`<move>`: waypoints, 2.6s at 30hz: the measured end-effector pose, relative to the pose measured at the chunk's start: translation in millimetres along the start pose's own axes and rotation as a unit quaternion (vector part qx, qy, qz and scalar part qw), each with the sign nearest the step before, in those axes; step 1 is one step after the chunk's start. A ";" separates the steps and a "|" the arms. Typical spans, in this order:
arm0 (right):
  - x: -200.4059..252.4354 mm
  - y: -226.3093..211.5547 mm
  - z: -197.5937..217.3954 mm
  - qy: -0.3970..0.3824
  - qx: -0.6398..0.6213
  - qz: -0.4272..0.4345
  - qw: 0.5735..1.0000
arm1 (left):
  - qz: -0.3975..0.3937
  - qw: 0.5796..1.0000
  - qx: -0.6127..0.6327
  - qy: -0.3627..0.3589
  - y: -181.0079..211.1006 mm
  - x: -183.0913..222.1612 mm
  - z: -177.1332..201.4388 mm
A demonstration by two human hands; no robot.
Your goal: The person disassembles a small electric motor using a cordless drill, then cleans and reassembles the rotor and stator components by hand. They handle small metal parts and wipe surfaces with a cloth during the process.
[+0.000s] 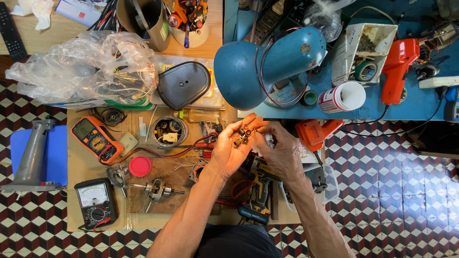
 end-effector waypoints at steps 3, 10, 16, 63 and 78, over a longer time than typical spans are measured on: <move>-9.0 -3.1 -3.1 -0.006 0.031 0.067 0.997 | 0.007 1.000 0.011 0.020 0.6 -1.4 5.4; -18.0 -4.2 -12.0 -0.026 0.093 0.122 0.988 | 0.006 0.998 -0.003 0.057 -7.7 -6.0 4.2; -24.0 -2.8 -12.4 -0.015 0.046 0.135 0.990 | 0.000 0.996 -0.036 0.080 -6.6 -7.1 2.4; -52.9 73.9 -22.3 0.141 0.022 -0.011 0.990 | -0.020 0.980 -0.092 0.174 8.1 5.6 32.3; 10.7 59.6 -9.2 0.004 -0.140 -0.243 0.960 | 0.014 0.967 -0.234 0.101 -16.0 14.2 30.1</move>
Point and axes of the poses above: each hand's wrist, its own x-axis away from the middle knuckle, its own z-axis out of the back of the hand, y = z × x, the point moved 4 cm from there along -x, towards the middle knuckle, and after that the axes turned 2 degrees about y, right-handed, at the moved point
